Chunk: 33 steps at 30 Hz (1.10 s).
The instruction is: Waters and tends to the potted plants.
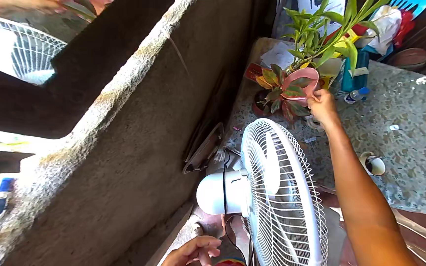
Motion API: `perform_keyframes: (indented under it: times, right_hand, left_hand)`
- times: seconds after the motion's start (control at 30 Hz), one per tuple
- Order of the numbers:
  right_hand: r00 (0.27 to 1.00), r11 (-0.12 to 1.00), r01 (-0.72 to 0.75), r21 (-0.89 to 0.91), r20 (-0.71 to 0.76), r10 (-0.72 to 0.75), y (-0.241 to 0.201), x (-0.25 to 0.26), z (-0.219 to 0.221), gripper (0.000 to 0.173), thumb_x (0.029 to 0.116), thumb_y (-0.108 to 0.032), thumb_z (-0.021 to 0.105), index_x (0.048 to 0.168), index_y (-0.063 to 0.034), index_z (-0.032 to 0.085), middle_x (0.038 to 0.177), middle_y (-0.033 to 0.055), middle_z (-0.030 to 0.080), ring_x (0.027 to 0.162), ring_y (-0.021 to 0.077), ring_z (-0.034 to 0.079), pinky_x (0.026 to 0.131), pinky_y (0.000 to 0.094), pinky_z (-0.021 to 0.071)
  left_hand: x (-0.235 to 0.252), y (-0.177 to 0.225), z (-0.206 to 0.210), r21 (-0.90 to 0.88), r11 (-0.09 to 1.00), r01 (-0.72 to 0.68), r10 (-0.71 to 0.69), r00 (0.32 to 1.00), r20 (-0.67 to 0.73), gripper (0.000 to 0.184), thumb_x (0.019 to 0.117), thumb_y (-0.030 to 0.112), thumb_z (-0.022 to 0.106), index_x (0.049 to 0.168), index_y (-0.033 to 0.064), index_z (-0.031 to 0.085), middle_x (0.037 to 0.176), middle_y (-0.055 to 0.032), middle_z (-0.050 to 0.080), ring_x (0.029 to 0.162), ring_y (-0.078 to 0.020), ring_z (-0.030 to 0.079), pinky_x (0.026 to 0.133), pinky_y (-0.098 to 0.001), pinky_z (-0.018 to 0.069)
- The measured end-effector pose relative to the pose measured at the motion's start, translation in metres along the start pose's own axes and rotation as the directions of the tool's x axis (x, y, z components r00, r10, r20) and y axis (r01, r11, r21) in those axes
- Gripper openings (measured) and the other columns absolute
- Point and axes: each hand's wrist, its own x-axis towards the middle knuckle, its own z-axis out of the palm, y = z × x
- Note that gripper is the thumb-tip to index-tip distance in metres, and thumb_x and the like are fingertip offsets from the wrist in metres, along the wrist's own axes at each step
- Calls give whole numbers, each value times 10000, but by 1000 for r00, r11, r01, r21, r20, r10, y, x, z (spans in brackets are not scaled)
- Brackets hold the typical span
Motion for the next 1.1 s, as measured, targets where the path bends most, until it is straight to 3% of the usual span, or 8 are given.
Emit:
perform_keyframes:
  times: [0.03,0.1,0.17,0.33,0.53,0.87,1.0,1.1]
  right_hand:
    - [1000,997,-25,76,8,25,4,-2,-2,450,1020,-216,577,1382,38,490,1064,212,643,794,261,606,708,449,521]
    - [997,969,-80,234,36,74,9,-8,-8,427,1034,-244,576,1381,-11,489,875,66,574,552,83,424,494,258,384]
    - [993,928,-116,353,62,100,11,-15,-17,390,1035,-231,586,1363,-34,508,794,6,541,487,29,353,441,197,313]
    - [1000,943,-11,332,9,9,4,-41,-45,356,1042,-216,577,1338,-30,509,794,9,551,487,22,375,439,187,326]
    - [990,978,112,177,-102,-96,-21,-72,-94,423,1036,-255,587,1380,-26,502,898,64,598,581,67,449,532,250,403]
    - [983,953,184,241,-69,-172,-46,-100,-123,328,1035,-207,586,1331,-78,525,804,-25,565,485,-5,374,435,155,314]
    - [981,926,194,322,-51,-188,-30,-124,-122,295,1053,-205,564,1334,-121,532,778,-46,565,457,-18,361,407,134,307]
    - [988,917,156,368,-63,-142,-5,-140,-117,313,1044,-231,588,1342,-147,546,795,-52,585,471,-13,396,417,144,343]
  left_hand:
    - [1,0,0,7,1000,-1,1,1000,5,381,1017,148,633,1359,-13,588,1168,-114,715,946,-179,710,871,-374,602]
    - [2,1,2,18,1000,-1,0,1000,12,386,1018,157,634,1359,-17,587,1170,-114,716,947,-178,709,871,-372,599]
    - [3,2,3,18,1000,-2,1,1000,20,384,1019,157,632,1359,-17,588,1171,-119,714,946,-182,708,869,-376,599]
    - [7,4,6,28,1000,-2,1,999,35,376,1017,154,630,1352,-13,595,1174,-125,714,944,-183,707,864,-372,596]
    - [11,4,9,42,999,-14,12,998,59,380,1021,166,631,1356,-10,593,1164,-131,716,946,-193,708,862,-377,596]
    - [13,10,12,56,998,-40,37,998,60,364,1025,152,624,1348,-13,597,1179,-132,717,943,-195,714,860,-374,602]
    - [41,41,0,276,948,-157,183,980,-71,253,1004,67,595,1234,1,677,1081,-83,749,900,-169,730,838,-352,627]
    - [110,80,-22,547,773,-320,450,885,-118,224,1034,182,575,1152,64,725,1047,-12,751,922,-131,722,846,-317,623]
